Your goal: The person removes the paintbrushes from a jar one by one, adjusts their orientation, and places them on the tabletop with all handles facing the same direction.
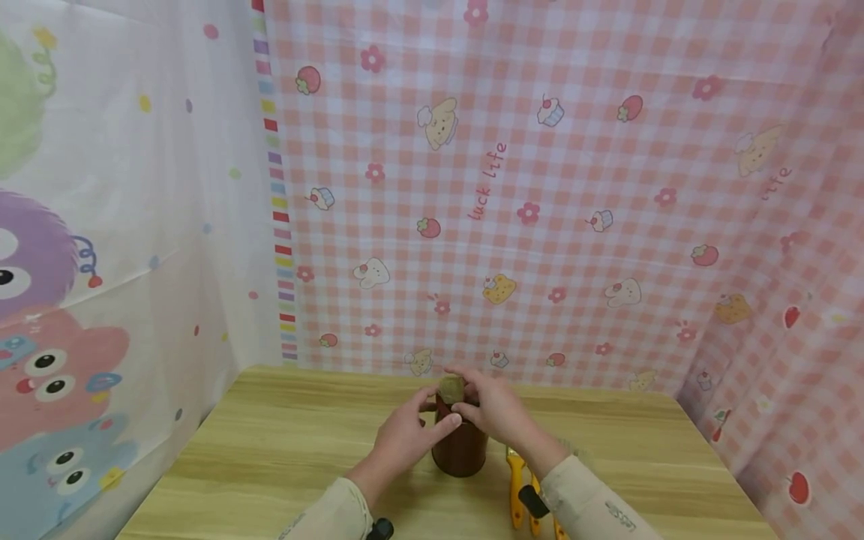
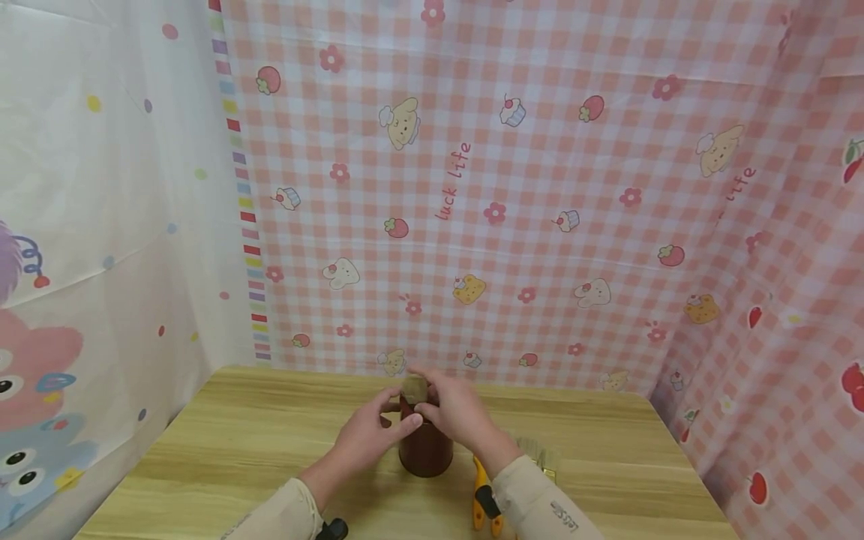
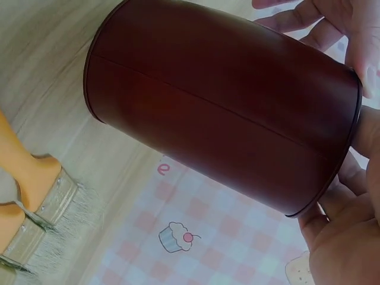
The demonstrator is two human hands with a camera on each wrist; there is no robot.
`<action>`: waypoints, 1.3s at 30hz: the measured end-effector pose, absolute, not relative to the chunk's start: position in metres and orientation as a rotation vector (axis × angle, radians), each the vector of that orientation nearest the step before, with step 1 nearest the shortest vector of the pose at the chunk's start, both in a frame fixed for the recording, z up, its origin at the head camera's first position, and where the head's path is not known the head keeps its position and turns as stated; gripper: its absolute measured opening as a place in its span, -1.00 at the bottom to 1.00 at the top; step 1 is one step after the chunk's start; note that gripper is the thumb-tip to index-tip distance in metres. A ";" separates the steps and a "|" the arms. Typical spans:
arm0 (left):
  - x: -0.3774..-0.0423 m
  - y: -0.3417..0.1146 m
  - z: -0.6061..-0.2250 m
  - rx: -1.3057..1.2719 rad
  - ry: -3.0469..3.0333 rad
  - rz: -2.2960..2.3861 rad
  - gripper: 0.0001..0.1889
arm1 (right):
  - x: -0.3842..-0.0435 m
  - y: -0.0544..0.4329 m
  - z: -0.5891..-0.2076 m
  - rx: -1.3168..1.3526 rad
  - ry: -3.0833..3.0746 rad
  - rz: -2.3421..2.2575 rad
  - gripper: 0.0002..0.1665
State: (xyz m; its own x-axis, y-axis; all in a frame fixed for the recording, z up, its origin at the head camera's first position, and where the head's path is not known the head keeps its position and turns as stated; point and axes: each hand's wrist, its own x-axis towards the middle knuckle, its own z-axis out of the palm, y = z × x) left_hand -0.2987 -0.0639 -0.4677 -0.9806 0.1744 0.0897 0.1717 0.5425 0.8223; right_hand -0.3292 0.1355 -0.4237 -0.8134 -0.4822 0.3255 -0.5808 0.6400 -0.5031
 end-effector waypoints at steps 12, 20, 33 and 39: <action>-0.299 -0.064 -0.468 0.330 2.753 1.490 -0.19 | -0.330 0.152 -0.397 0.775 -2.524 1.206 -0.33; -0.300 -0.063 -0.469 0.310 2.752 1.490 -0.22 | -0.332 0.185 -0.363 0.629 -2.299 1.435 -0.33; -0.301 -0.061 -0.475 0.317 2.758 1.491 -0.22 | -0.316 0.324 -0.377 0.239 -2.572 1.190 -0.19; -0.299 -0.063 -0.472 0.324 2.775 1.488 -0.22 | -0.310 0.393 -0.402 0.075 -2.833 1.234 -0.03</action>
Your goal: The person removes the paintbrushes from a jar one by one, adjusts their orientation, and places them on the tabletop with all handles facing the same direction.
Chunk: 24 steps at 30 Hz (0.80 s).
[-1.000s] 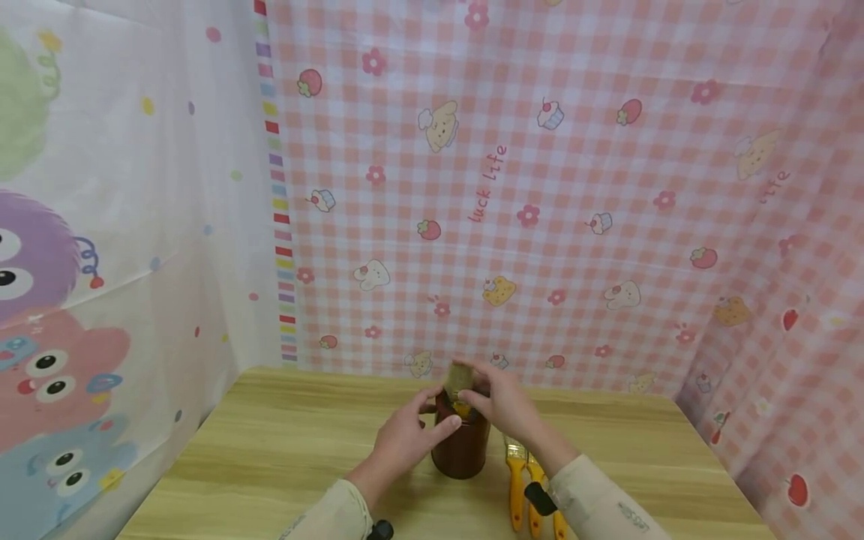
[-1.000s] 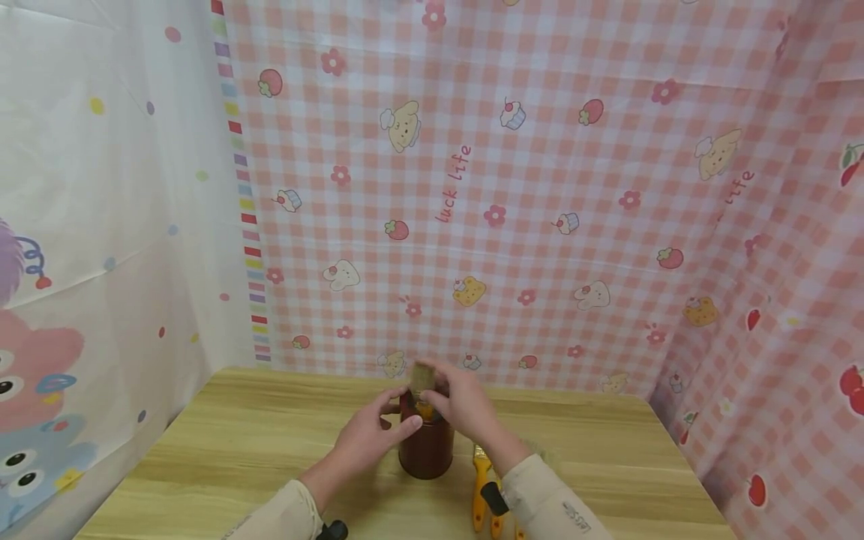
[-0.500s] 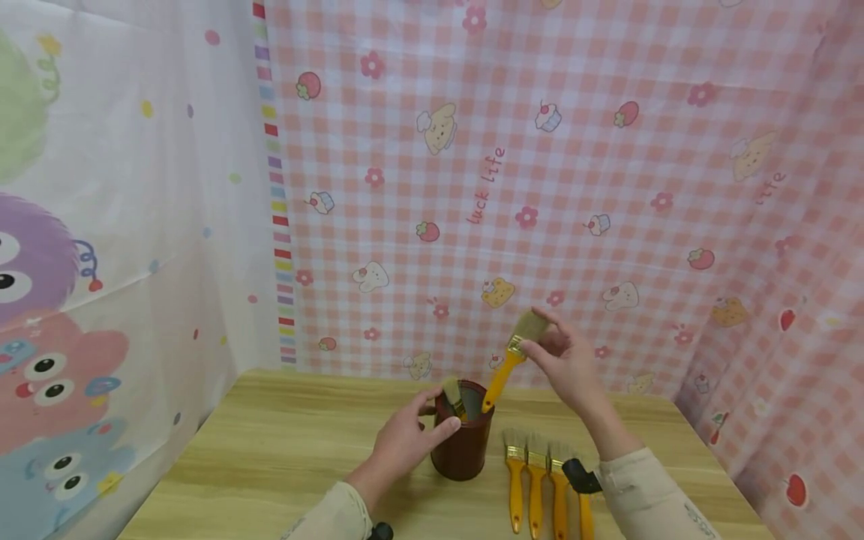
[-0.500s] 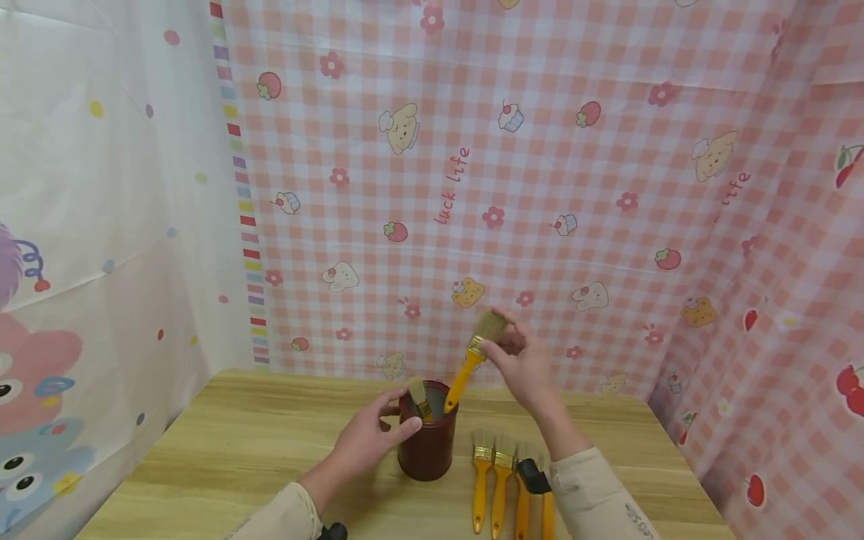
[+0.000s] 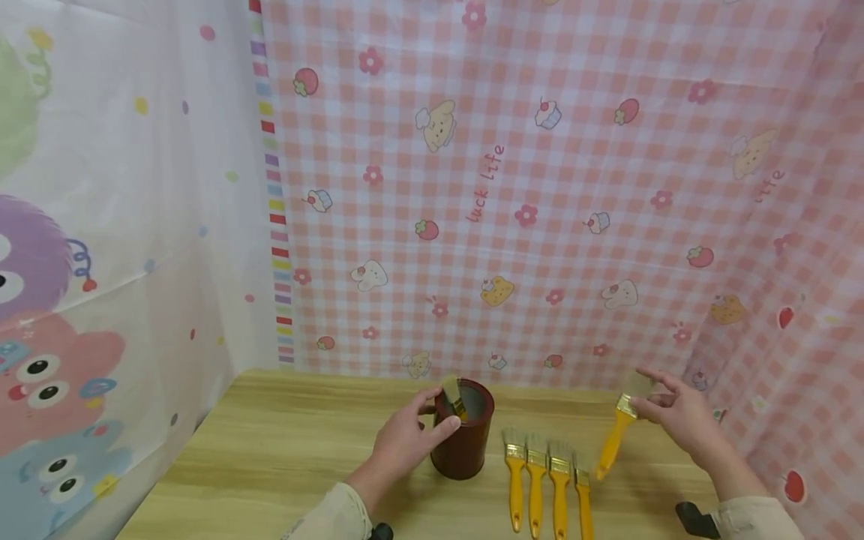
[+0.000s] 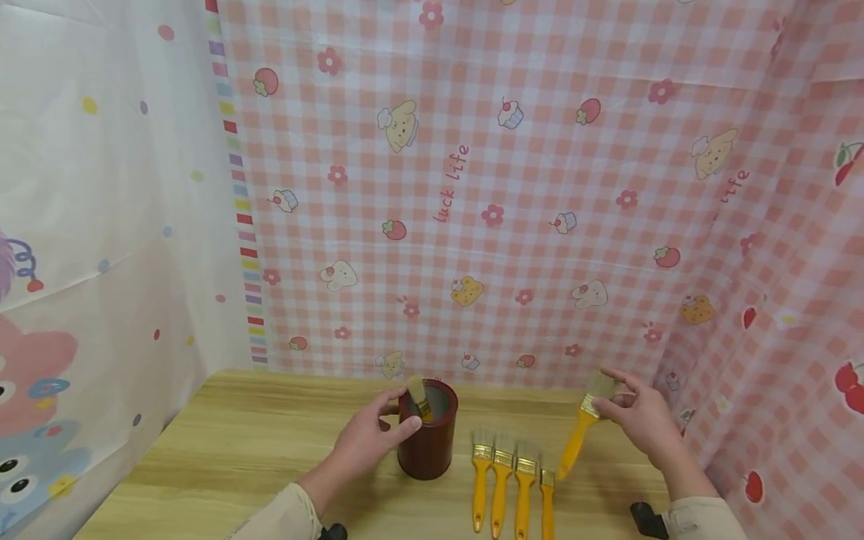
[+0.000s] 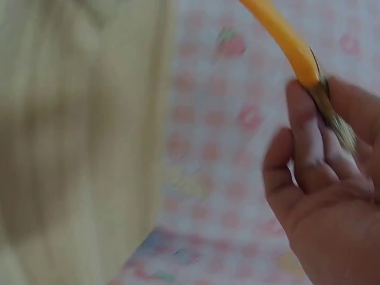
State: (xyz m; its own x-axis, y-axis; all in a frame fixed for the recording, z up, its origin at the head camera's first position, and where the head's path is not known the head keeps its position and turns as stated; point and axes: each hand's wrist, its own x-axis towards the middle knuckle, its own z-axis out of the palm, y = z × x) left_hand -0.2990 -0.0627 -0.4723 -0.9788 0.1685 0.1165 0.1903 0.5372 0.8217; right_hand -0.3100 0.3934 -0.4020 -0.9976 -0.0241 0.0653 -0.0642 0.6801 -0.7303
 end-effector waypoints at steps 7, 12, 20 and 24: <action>-0.300 -0.063 -0.473 -0.307 -2.739 -1.461 -0.22 | -0.311 0.425 -0.443 0.173 -3.014 1.695 -0.04; -0.300 -0.063 -0.473 -0.317 -2.741 -1.456 -0.22 | -0.310 0.418 -0.471 0.306 -3.073 1.776 -0.09; -0.301 -0.061 -0.473 -0.294 -2.745 -1.450 -0.23 | -0.307 0.400 -0.489 0.300 -3.069 1.851 -0.10; -0.300 -0.062 -0.472 -0.290 -2.745 -1.459 -0.22 | -0.309 0.396 -0.493 0.287 -3.117 1.780 -0.12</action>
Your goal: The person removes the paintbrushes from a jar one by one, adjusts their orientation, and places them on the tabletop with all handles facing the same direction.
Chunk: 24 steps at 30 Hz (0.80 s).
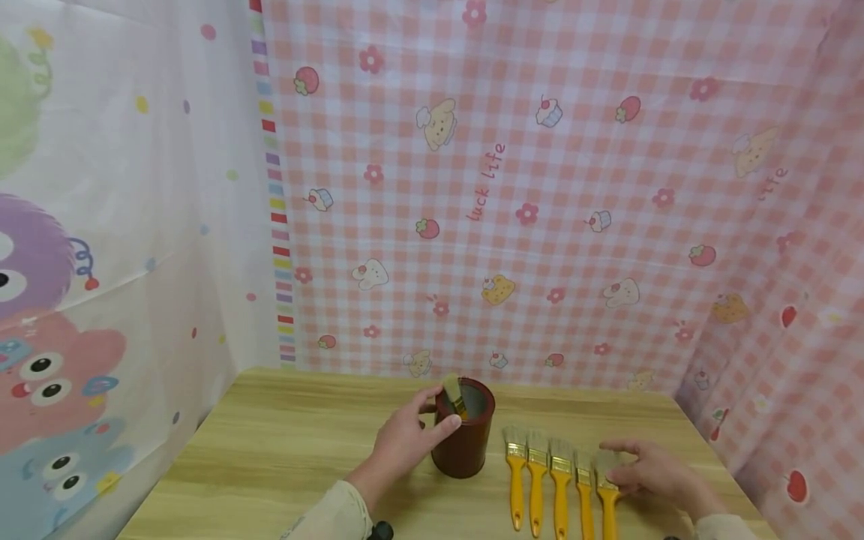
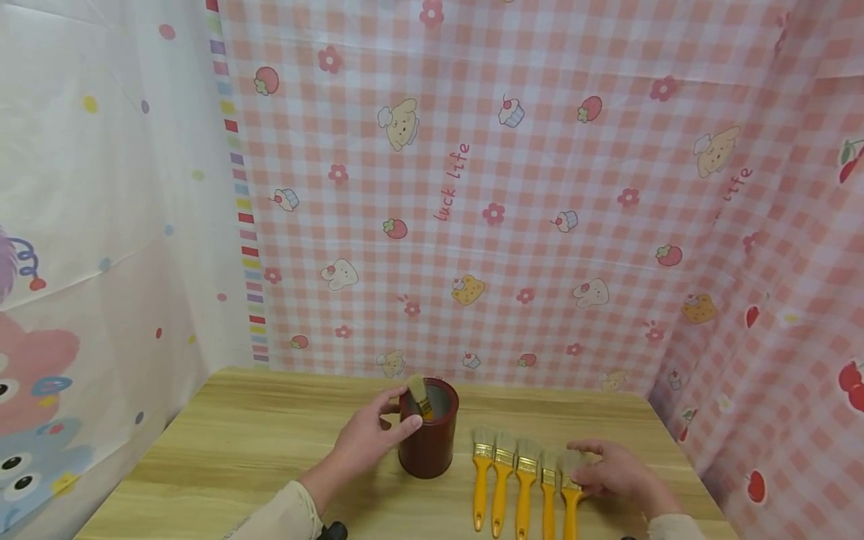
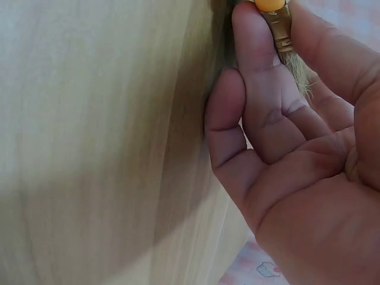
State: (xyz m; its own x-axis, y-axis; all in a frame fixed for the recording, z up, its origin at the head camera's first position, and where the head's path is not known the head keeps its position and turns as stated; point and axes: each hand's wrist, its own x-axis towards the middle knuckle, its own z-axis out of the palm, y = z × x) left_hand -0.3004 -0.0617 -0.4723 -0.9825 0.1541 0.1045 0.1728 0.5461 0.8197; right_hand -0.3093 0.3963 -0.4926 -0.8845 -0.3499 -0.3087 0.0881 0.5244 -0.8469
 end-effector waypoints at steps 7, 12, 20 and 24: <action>-0.300 -0.063 -0.471 -0.293 -2.745 -1.457 -0.22 | -0.316 0.387 -0.489 -0.167 2.468 -1.164 -0.19; -0.300 -0.063 -0.472 -0.293 -2.742 -1.468 -0.22 | -0.316 0.379 -0.490 -0.128 2.535 -1.084 -0.25; -0.299 -0.062 -0.471 -0.282 -2.749 -1.453 -0.22 | -0.315 0.378 -0.494 -0.081 2.552 -1.071 -0.23; -0.298 -0.061 -0.471 -0.287 -2.749 -1.458 -0.21 | -0.315 0.383 -0.495 -0.114 2.523 -1.097 -0.19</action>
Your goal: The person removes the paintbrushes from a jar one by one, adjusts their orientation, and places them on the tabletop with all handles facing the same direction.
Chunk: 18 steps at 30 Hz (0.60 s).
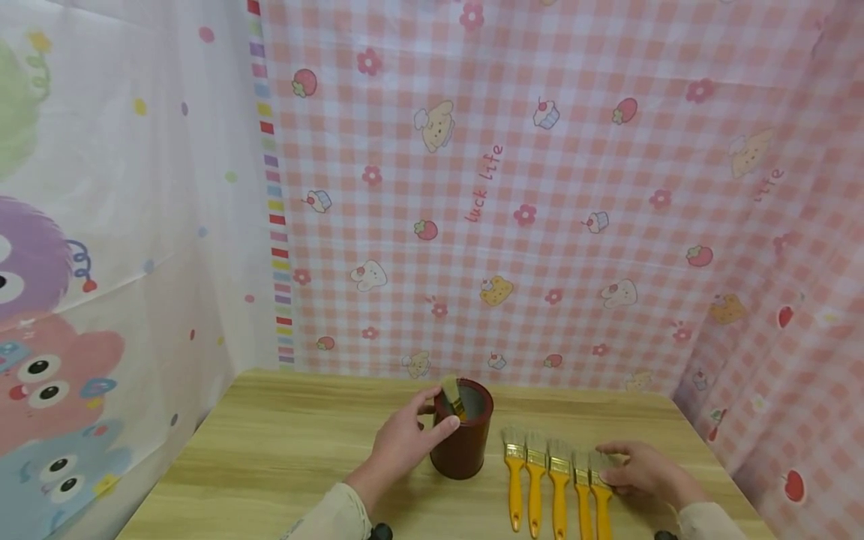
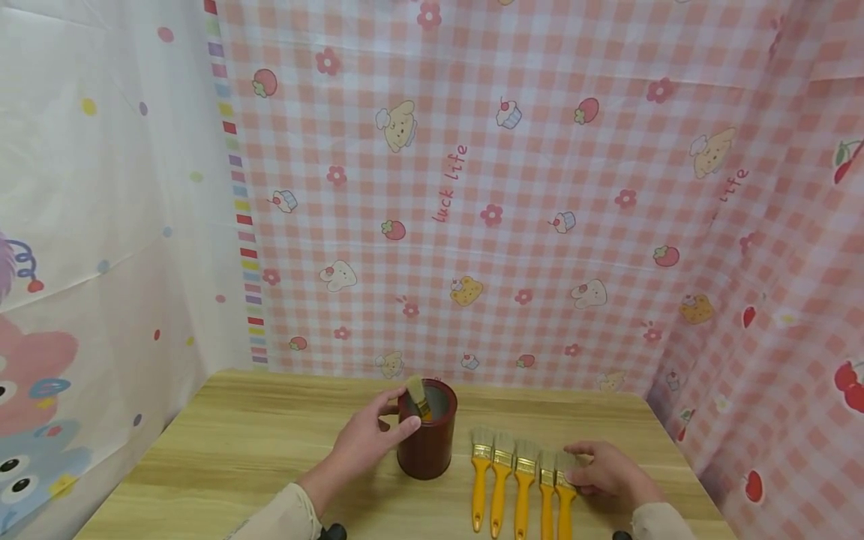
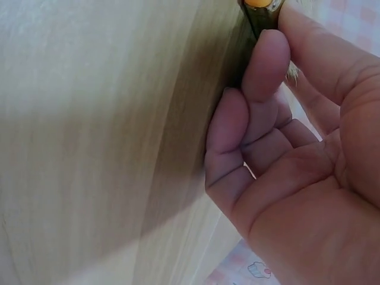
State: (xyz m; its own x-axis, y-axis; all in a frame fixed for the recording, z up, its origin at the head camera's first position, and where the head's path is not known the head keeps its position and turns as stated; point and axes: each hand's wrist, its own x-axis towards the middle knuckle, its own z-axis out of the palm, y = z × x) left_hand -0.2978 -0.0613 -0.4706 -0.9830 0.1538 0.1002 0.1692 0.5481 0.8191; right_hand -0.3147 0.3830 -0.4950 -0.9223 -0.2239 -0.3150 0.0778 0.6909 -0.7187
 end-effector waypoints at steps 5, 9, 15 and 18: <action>-0.298 -0.062 -0.471 -0.294 -2.749 -1.455 -0.21 | -0.316 0.387 -0.496 -0.132 2.494 -1.119 -0.16; -0.298 -0.062 -0.471 -0.296 -2.755 -1.457 -0.20 | -0.317 0.393 -0.499 -0.147 2.474 -1.163 -0.12; -0.297 -0.062 -0.470 -0.288 -2.751 -1.461 -0.21 | -0.318 0.399 -0.502 -0.135 2.433 -1.244 -0.13; -0.297 -0.062 -0.470 -0.297 -2.748 -1.462 -0.21 | -0.319 0.397 -0.499 -0.062 2.510 -1.266 -0.14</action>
State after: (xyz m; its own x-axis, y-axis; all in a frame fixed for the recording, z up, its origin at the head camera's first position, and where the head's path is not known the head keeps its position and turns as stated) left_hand -0.2970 -0.0625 -0.4702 -0.9819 0.1599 0.1014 0.1735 0.5448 0.8204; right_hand -0.3188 0.3971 -0.4992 -0.9452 -0.1839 -0.2699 0.1078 0.6045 -0.7893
